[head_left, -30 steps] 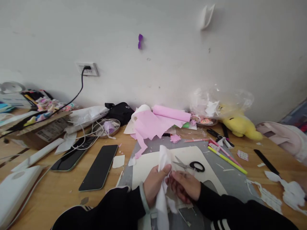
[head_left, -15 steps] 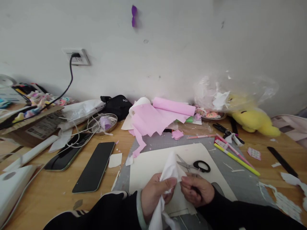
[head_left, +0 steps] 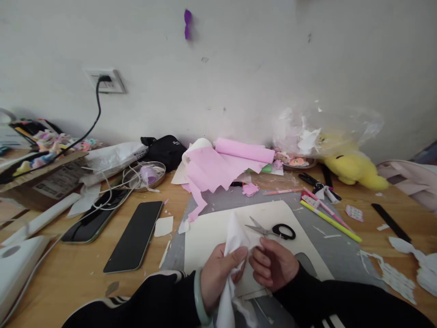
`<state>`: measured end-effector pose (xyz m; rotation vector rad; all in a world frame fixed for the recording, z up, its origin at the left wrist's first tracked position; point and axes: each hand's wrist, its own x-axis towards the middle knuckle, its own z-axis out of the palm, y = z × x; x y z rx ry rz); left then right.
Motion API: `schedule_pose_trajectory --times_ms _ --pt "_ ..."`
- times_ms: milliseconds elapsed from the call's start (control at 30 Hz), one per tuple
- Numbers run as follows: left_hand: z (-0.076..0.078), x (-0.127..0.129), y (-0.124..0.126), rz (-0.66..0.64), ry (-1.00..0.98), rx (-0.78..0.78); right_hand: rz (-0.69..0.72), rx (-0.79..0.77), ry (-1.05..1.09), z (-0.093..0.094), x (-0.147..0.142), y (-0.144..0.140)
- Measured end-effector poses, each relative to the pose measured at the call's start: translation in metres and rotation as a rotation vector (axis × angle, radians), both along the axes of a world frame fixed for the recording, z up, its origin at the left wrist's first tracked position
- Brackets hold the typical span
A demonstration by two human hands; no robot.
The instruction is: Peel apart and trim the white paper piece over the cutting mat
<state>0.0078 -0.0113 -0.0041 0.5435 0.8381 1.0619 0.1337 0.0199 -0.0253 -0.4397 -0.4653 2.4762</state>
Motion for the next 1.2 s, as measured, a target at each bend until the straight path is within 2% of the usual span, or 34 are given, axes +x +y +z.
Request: schedule_pose_trajectory --times_ms 67,167,333,533,700,833,1000,1133,1200 --pt "-0.001 0.001 0.000 0.038 0.079 -0.035 -0.014 -0.025 -0.153 0.000 -0.005 -0.003" --pt "-0.006 0.003 0.000 -0.016 0.094 -0.074 -0.022 0.019 -0.296 -0.001 -0.010 -0.009" --pt "-0.011 0.002 0.000 0.044 0.247 -0.007 0.008 0.017 -0.323 -0.004 -0.011 -0.011" --pt "-0.008 0.001 -0.001 0.013 0.415 0.091 -0.013 0.005 -0.374 -0.003 -0.010 -0.007" --pt "-0.010 0.002 0.000 0.052 0.473 0.074 0.018 0.004 -0.358 0.000 -0.012 -0.006" --pt "-0.009 0.001 0.000 -0.006 0.433 0.090 0.050 0.004 -0.401 0.000 -0.012 -0.007" --pt "-0.011 0.003 -0.001 -0.087 0.300 0.139 0.011 0.043 -0.465 0.000 -0.012 -0.008" --pt "-0.009 0.005 -0.003 -0.101 0.196 0.086 0.004 0.030 -0.479 0.002 -0.013 -0.008" --pt "-0.007 0.005 -0.003 -0.063 0.203 0.061 0.010 0.044 -0.464 0.002 -0.013 -0.008"
